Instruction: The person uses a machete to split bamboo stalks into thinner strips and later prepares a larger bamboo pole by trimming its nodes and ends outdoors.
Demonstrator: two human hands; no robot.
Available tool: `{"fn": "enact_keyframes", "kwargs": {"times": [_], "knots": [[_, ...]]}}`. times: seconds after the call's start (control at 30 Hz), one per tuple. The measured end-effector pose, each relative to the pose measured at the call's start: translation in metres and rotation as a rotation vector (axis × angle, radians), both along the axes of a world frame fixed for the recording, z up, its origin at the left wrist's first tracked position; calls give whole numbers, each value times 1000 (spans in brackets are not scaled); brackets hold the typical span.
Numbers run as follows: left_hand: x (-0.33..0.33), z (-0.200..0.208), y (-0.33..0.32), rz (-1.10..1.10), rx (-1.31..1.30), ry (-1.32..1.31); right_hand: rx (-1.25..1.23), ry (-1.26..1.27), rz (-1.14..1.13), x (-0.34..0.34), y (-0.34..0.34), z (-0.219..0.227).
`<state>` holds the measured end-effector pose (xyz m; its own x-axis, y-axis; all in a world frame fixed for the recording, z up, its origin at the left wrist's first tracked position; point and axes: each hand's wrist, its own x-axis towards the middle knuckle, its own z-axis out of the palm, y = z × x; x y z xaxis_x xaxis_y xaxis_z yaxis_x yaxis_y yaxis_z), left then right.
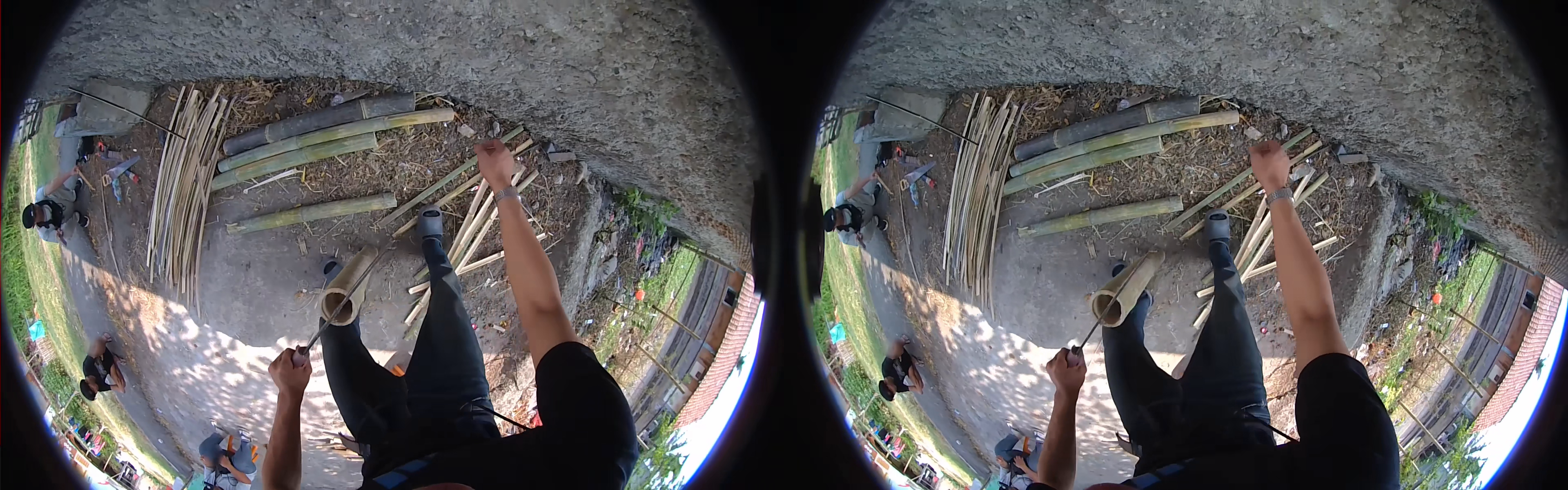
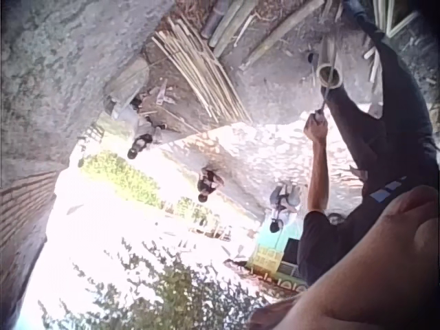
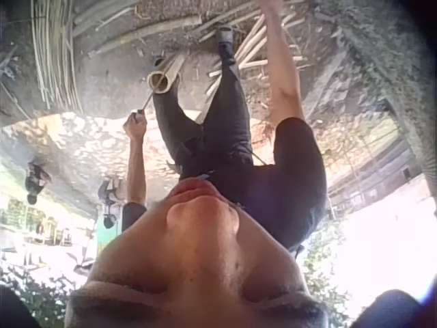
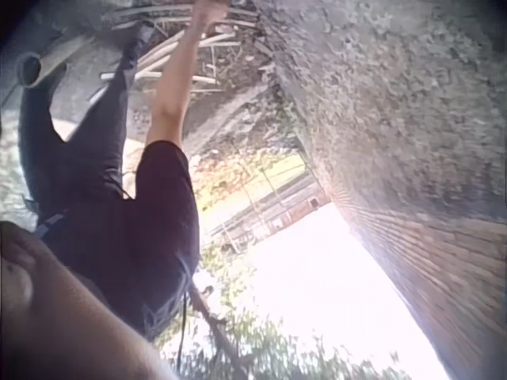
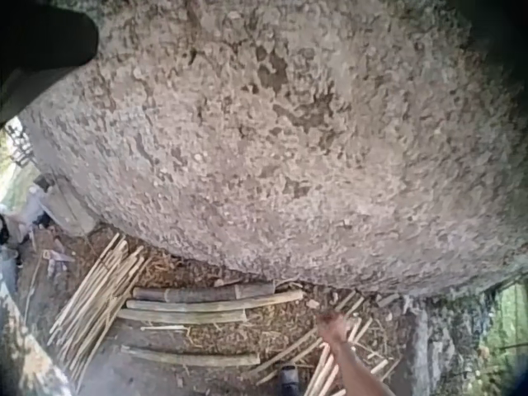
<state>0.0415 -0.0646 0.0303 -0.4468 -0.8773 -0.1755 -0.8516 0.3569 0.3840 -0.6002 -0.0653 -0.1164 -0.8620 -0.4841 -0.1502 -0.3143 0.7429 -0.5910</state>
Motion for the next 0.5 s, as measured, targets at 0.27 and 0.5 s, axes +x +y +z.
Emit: {"fn": "enact_keyframes", "kwargs": {"times": [0.27, 0.5], "knots": [[-29, -6, 40, 68, -115, -138, 596, 92, 420, -118, -55, -283], [-27, 59, 93, 461, 247, -87, 510, 21, 456, -79, -151, -360]]}}
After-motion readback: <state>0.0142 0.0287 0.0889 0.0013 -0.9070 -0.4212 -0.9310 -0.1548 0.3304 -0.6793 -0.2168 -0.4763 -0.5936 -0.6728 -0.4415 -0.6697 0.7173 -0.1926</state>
